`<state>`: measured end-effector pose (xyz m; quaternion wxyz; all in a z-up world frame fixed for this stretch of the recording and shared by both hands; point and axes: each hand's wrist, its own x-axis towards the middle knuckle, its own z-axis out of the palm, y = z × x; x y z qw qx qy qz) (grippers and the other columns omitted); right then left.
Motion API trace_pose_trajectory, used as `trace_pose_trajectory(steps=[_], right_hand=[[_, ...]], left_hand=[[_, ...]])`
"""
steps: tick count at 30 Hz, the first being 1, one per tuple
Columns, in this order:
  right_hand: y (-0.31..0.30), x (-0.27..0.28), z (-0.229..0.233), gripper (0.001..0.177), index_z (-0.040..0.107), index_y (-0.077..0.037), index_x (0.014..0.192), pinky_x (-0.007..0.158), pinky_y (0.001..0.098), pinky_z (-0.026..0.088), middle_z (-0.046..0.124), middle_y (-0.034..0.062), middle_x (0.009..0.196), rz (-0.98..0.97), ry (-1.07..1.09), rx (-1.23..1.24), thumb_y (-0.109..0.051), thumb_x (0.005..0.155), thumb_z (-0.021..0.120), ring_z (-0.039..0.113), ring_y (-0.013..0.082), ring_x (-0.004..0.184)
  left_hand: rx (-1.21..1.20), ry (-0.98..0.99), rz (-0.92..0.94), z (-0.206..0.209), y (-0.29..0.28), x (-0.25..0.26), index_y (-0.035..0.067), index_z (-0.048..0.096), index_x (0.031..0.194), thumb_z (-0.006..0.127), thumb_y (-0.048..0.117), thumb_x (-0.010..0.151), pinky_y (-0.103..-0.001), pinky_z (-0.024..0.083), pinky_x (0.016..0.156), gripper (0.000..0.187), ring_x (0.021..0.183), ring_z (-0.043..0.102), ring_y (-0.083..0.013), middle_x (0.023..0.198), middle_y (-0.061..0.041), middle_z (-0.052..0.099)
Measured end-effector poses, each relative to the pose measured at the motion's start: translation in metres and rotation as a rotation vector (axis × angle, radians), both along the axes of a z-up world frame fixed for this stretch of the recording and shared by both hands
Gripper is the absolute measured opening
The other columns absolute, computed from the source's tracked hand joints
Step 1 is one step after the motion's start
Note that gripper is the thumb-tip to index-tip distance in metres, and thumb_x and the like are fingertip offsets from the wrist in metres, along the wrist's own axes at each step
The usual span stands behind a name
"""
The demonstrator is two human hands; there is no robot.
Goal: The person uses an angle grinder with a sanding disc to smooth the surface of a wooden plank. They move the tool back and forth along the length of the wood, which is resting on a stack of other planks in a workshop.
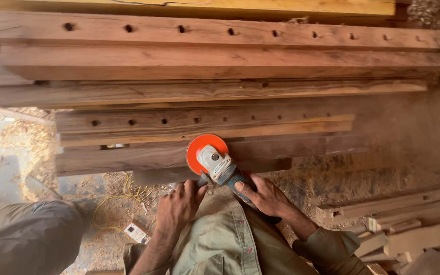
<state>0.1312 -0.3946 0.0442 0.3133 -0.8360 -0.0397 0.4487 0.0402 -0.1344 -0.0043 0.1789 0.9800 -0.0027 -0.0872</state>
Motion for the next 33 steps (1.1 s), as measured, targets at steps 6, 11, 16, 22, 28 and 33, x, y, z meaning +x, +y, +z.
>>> trace_pose_trajectory(steps=[6,11,16,22,28,33], right_hand=[[-0.046,-0.004,0.001,0.090,0.058,-0.004,0.135,0.095,0.0446,0.053,0.072,0.0192,0.114,-0.086,-0.015,0.125,-0.079,0.087,0.042,0.070,0.0296,0.108],[-0.086,-0.004,0.002,0.089,0.056,-0.005,0.137,0.096,0.0457,0.054,0.071,0.0194,0.118,-0.158,-0.005,0.065,-0.078,0.088,0.041,0.070,0.0297,0.110],[-0.126,-0.007,0.006,0.089,0.054,-0.006,0.139,0.096,0.0456,0.053,0.070,0.0209,0.120,-0.248,0.006,0.112,-0.076,0.087,0.041,0.070,0.0310,0.111],[-0.178,-0.012,0.009,0.083,0.053,-0.005,0.143,0.101,0.0429,0.050,0.069,0.0193,0.128,-0.371,-0.019,0.140,-0.069,0.092,0.042,0.067,0.0304,0.117],[-0.236,-0.021,0.000,0.078,0.056,-0.004,0.140,0.098,0.0418,0.052,0.070,0.0176,0.125,-0.473,-0.124,0.170,-0.066,0.096,0.040,0.067,0.0296,0.114],[-0.281,-0.024,-0.007,0.076,0.056,-0.002,0.137,0.086,0.0424,0.055,0.069,0.0159,0.109,-0.601,-0.091,0.213,-0.065,0.097,0.041,0.068,0.0260,0.097]], left_hand=[[-0.055,-0.082,-0.061,0.003,-0.042,0.017,0.010,0.057,0.084,0.054,0.053,0.100,-0.035,0.052,0.034,0.047,0.045,0.065,-0.0186,0.066,-0.009,0.065],[-0.085,-0.282,-0.134,0.008,-0.079,0.035,0.010,0.055,0.080,0.052,0.052,0.100,-0.035,0.052,0.039,0.046,0.047,0.062,-0.0200,0.066,-0.008,0.063],[-0.049,-0.102,-0.262,0.007,-0.115,0.053,0.011,0.058,0.084,0.049,0.053,0.103,-0.035,0.051,0.042,0.047,0.044,0.061,-0.0169,0.060,-0.007,0.064],[-0.096,0.037,-0.348,-0.004,-0.168,0.080,0.009,0.058,0.092,0.046,0.056,0.104,-0.036,0.051,0.033,0.049,0.045,0.065,-0.0201,0.067,-0.012,0.068],[-0.102,-0.057,-0.441,-0.005,-0.227,0.105,0.011,0.057,0.090,0.047,0.057,0.104,-0.038,0.052,0.036,0.050,0.051,0.069,-0.0240,0.065,-0.012,0.068],[-0.104,-0.165,-0.520,-0.008,-0.274,0.128,0.010,0.059,0.090,0.047,0.059,0.104,-0.036,0.049,0.033,0.053,0.042,0.061,-0.0194,0.063,-0.010,0.065]])
